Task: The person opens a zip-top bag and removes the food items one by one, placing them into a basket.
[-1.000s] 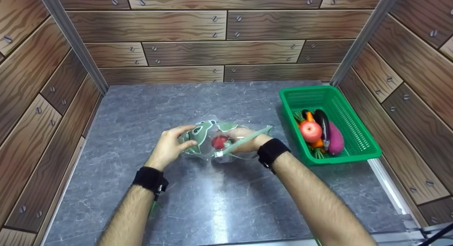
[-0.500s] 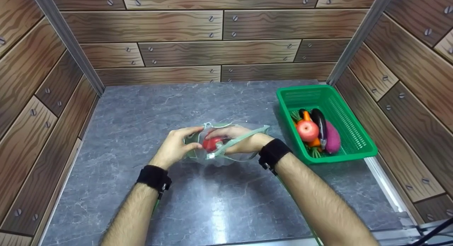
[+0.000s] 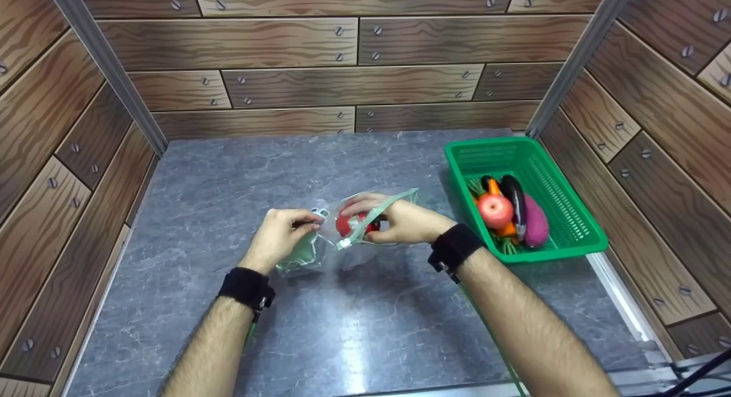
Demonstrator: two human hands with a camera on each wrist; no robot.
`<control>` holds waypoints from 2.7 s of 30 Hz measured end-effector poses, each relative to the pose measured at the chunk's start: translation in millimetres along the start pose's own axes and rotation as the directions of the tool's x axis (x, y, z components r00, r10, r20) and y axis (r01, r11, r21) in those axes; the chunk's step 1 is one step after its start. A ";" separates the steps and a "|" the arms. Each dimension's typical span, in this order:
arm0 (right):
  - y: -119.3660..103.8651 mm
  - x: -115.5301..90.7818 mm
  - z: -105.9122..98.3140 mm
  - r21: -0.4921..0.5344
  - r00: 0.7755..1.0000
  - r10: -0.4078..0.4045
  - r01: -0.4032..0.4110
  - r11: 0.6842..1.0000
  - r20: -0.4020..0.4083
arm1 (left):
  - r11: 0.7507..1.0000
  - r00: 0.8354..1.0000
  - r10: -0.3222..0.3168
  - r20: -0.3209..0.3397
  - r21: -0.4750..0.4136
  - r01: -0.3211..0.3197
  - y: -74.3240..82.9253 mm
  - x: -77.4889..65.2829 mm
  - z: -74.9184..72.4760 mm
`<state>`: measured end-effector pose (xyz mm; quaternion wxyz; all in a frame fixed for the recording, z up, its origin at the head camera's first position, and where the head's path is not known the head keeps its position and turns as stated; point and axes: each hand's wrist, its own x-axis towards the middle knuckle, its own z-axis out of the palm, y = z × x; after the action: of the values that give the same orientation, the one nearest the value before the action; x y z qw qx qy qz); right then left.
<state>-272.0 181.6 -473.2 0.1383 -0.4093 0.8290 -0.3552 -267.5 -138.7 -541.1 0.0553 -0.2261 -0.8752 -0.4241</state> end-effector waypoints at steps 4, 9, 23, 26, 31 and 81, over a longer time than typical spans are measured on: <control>0.7 -11.4 -8.2 0.041 0.999 0.043 -0.043 0.998 -0.010 | 1.000 0.999 -0.029 -0.021 -0.007 0.029 -2.5 -2.3 -3.3; 2.4 -32.7 -22.0 -0.033 0.995 0.070 -0.072 0.997 -0.071 | 0.998 0.998 -0.055 -0.043 -0.022 0.054 -5.3 -4.5 -7.3; 19.0 -105.4 -74.5 -0.034 0.959 0.132 -0.145 0.989 -0.252 | 0.997 0.997 -0.063 -0.052 -0.041 0.061 -13.8 -7.7 -11.3; 26.6 -123.4 -87.1 -0.070 0.929 0.166 -0.200 0.977 -0.331 | 0.997 0.996 -0.068 -0.055 -0.045 0.065 -14.6 -8.1 -11.9; 46.8 -151.0 -105.4 -0.117 0.871 0.171 -0.250 0.961 -0.461 | 0.996 0.996 -0.075 -0.057 -0.042 0.073 -14.7 -8.8 -13.4; 131.3 -245.3 -97.4 -0.063 0.459 0.527 -0.794 0.605 -0.715 | 0.949 0.945 0.056 -0.322 0.310 0.049 -22.0 9.5 -40.1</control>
<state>-245.1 472.6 -511.4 -0.1032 0.0813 0.9682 -0.2130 -289.6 -177.9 -528.6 0.2357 -0.1425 -0.9097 -0.3108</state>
